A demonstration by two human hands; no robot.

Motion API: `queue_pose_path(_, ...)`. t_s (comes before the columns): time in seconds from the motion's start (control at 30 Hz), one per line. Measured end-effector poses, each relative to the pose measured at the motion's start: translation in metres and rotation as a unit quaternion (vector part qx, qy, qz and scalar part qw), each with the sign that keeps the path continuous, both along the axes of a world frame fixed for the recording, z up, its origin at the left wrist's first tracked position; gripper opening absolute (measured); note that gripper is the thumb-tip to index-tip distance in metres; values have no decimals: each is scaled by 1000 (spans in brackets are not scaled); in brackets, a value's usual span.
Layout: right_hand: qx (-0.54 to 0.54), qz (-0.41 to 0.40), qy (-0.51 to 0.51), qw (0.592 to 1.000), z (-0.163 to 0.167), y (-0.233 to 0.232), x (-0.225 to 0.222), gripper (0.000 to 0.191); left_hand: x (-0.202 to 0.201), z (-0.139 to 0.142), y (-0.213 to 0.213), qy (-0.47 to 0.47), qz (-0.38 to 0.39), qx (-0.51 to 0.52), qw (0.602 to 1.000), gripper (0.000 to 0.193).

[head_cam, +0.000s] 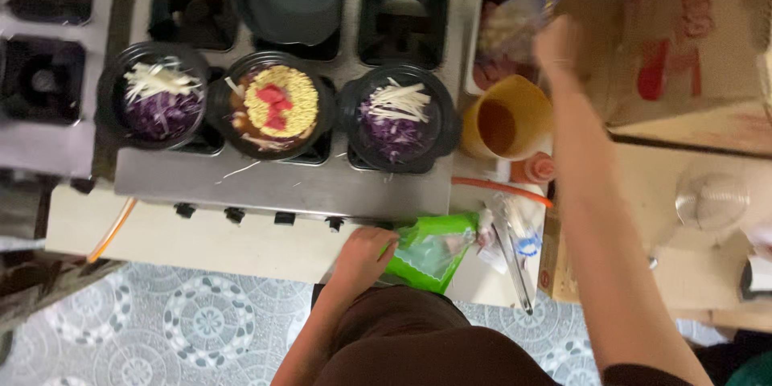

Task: The person assembles clay pot noodle dishes on gas stoves in a commercial kitchen. They add pieces of raw meat from a plastic bag onto the noodles, place fish balls into bowls of shredded purple cabbage, pour broth from a plastic pitcher, and add slices of ham from a metal tray into the bowls. They then pick up and read printed order receipts and arrange items on a tray near the sink.

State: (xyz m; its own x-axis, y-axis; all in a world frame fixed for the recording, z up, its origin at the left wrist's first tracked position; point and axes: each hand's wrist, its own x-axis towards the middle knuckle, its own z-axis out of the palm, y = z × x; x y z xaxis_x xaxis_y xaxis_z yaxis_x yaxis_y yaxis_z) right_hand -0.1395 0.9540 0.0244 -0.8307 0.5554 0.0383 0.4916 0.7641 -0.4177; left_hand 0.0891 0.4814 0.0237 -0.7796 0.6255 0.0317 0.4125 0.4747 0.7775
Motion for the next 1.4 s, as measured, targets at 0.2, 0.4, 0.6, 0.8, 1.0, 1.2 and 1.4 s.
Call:
queue_pose_path(0.2, 78, 115, 143, 980, 82, 29, 0, 26, 13, 7, -30, -9, -5, -28, 1000, 11)
queue_pose_path(0.4, 278, 281, 241, 886, 195, -64, 120, 38, 24, 46, -79, -2, 35, 50, 998, 10)
queue_pose_path(0.6, 218, 312, 195, 904, 272, -243, 248, 22, 37, 133, -148, 90, 101, 210, 968, 9)
queue_pose_path(0.8, 39, 441, -130, 887, 231, -437, 258, 39, 48, 196, -231, 192, 54, 235, 951, 32)
queue_pose_path(1.0, -132, 573, 49, 807, 138, -572, 260, 27, 31, 155, -332, 269, 5, 70, 961, 30)
queue_pose_path(1.2, -66, 644, -22, 762, 56, -670, 249, 24, 29, 79, -429, 22, 55, -1, 998, 14)
queue_pose_path(1.4, -25, 577, 24, 816, 23, -713, 223, 30, 5, 16, -472, -104, 79, -35, 991, 24)
